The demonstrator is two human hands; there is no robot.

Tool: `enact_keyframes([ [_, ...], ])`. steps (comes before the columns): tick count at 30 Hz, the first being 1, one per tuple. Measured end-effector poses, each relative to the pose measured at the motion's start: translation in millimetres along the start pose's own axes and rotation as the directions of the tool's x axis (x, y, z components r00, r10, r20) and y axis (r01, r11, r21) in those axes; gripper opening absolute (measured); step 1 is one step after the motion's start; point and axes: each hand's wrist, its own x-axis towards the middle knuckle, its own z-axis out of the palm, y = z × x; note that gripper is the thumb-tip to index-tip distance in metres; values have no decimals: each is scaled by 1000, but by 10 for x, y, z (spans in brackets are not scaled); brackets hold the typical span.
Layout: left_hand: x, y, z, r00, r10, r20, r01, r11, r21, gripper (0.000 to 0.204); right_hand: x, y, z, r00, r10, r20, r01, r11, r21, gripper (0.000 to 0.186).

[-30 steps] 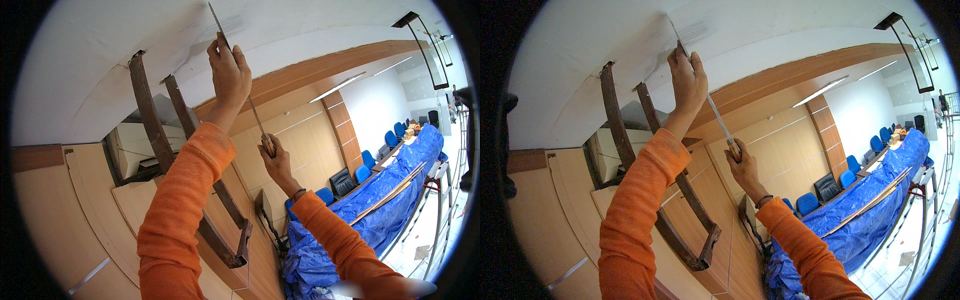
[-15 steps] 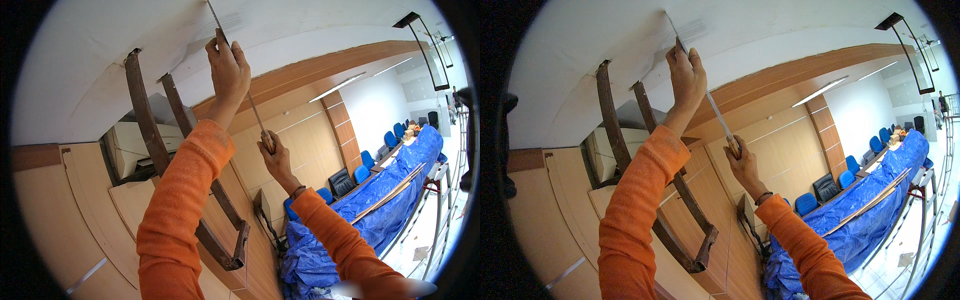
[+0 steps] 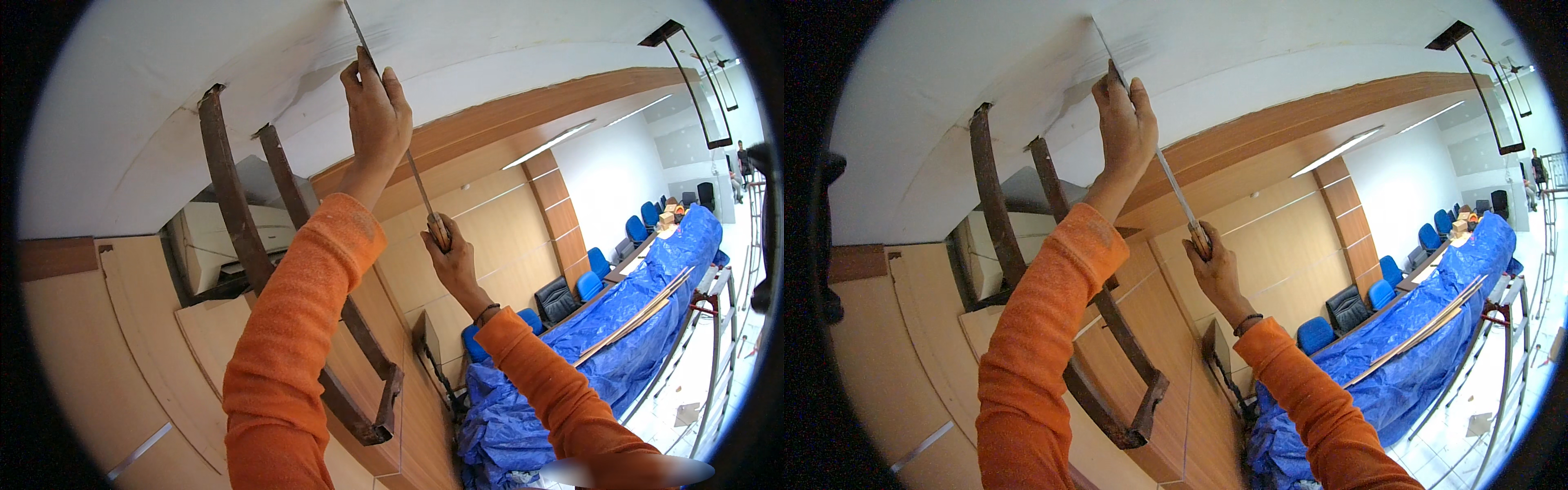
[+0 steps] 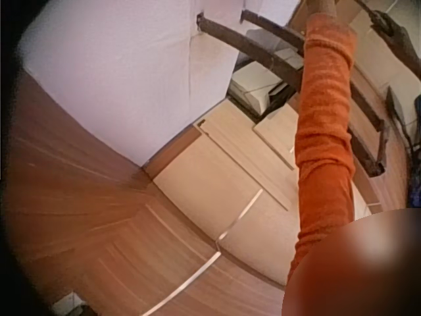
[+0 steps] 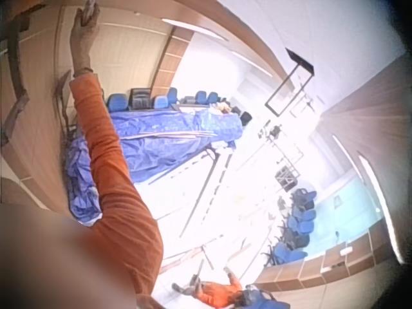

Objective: The person uses a hand saw to cut a wooden frame piece held against a wall. They repeatedly saw along the same section, pause to reposition the saw, and continue cutting without completing the cut in the clip.

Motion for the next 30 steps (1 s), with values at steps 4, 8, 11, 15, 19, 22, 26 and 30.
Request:
enact_keyframes([
  [4,25,43,83,1000,-7,0,7,999,-40,51,22,-10,-67,1000,-7,-14,7,1000,6,42],
  [8,40,85,176,999,26,-29,-27,999,-38,51,57,0,-150,1000,-20,-21,20,1000,-16,42],
  [11,56,104,226,995,71,-71,-74,997,-34,50,93,23,-212,1000,-1,-24,1,1000,2,42],
  [15,60,133,239,999,9,-35,-11,999,-53,50,128,52,-281,999,-29,-28,28,999,-29,43],
  [19,67,172,247,999,15,-38,-17,998,-60,50,141,61,-313,997,-67,-38,65,997,-41,44],
  [22,80,191,264,999,21,-41,-24,997,-68,49,143,53,-329,994,-95,-55,93,995,-35,45],
  [26,87,194,278,999,25,-44,-26,999,-38,50,150,40,-340,998,-53,-34,52,998,-41,43],
  [30,106,216,243,996,60,-72,-60,998,1,41,152,51,-338,999,-32,-30,31,999,-41,42],
])
